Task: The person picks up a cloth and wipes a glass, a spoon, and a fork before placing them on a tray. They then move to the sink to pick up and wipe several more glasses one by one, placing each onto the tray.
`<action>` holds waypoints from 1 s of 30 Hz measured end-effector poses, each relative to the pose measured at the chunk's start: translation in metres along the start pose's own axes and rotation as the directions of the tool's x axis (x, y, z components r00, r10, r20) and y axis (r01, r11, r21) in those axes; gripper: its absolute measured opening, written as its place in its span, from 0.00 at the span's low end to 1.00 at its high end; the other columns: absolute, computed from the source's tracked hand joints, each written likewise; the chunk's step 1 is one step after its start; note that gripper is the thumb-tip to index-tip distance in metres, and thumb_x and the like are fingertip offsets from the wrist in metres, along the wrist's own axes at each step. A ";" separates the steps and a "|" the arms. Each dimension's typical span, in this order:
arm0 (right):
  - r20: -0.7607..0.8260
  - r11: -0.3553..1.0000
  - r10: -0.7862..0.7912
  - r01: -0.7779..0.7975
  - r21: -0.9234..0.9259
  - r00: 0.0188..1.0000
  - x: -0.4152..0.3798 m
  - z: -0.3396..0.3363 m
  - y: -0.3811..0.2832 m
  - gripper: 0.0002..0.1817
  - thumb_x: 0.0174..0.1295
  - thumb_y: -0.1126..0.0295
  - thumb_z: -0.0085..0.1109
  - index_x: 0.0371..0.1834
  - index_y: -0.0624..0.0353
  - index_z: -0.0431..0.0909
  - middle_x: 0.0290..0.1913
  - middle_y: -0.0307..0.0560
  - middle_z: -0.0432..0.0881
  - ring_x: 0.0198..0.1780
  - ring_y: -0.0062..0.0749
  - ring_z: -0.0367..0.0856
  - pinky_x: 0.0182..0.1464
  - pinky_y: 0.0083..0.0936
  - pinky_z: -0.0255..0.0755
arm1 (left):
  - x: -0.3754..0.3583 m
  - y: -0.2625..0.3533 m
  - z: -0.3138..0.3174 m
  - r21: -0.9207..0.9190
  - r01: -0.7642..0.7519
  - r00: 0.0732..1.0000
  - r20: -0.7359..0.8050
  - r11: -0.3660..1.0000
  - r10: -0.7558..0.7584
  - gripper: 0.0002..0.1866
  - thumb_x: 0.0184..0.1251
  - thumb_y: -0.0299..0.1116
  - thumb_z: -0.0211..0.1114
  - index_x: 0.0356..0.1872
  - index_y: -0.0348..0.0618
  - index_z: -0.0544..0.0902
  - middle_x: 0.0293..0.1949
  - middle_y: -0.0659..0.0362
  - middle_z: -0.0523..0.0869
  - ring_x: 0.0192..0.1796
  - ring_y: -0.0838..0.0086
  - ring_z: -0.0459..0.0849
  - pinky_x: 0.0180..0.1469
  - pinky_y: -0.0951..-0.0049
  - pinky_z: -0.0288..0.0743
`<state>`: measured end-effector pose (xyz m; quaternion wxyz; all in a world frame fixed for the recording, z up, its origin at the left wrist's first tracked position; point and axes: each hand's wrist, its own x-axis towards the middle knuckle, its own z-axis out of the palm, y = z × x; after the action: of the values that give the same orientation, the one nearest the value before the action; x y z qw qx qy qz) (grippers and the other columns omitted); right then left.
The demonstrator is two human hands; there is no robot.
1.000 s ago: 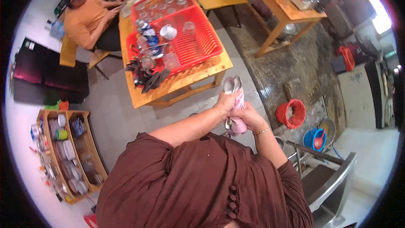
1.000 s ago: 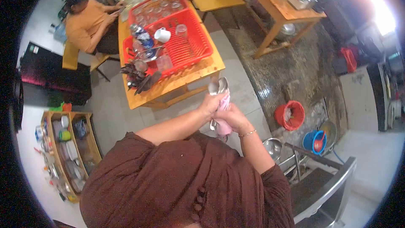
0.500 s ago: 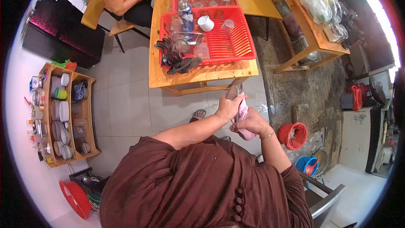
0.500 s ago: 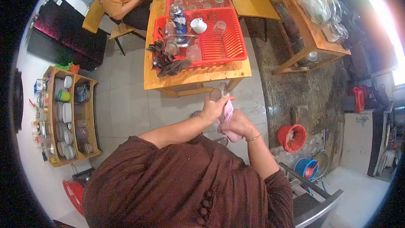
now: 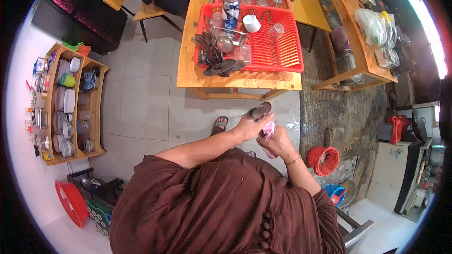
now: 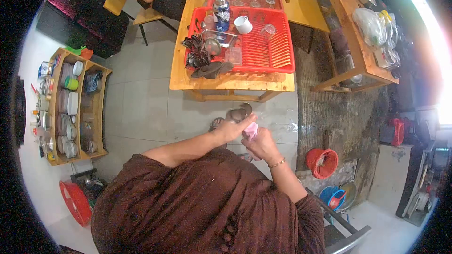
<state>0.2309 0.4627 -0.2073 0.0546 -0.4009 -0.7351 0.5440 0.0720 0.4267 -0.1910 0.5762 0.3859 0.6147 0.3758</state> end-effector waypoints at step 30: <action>0.058 0.963 -0.254 0.258 -0.080 0.965 0.147 0.083 -0.102 0.11 0.47 0.66 0.65 0.31 0.59 0.77 0.31 0.57 0.80 0.36 0.56 0.78 0.38 0.42 0.73 | -0.007 -0.026 -0.178 0.022 -0.340 0.868 -0.377 0.940 0.323 0.10 0.64 0.32 0.63 0.39 0.35 0.78 0.26 0.61 0.80 0.26 0.79 0.77 0.30 0.79 0.72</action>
<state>0.0349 0.4867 -0.2072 0.0897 -0.2916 -0.8048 0.5091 -0.1063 0.4068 -0.2020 0.3832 0.3936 0.6294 0.5496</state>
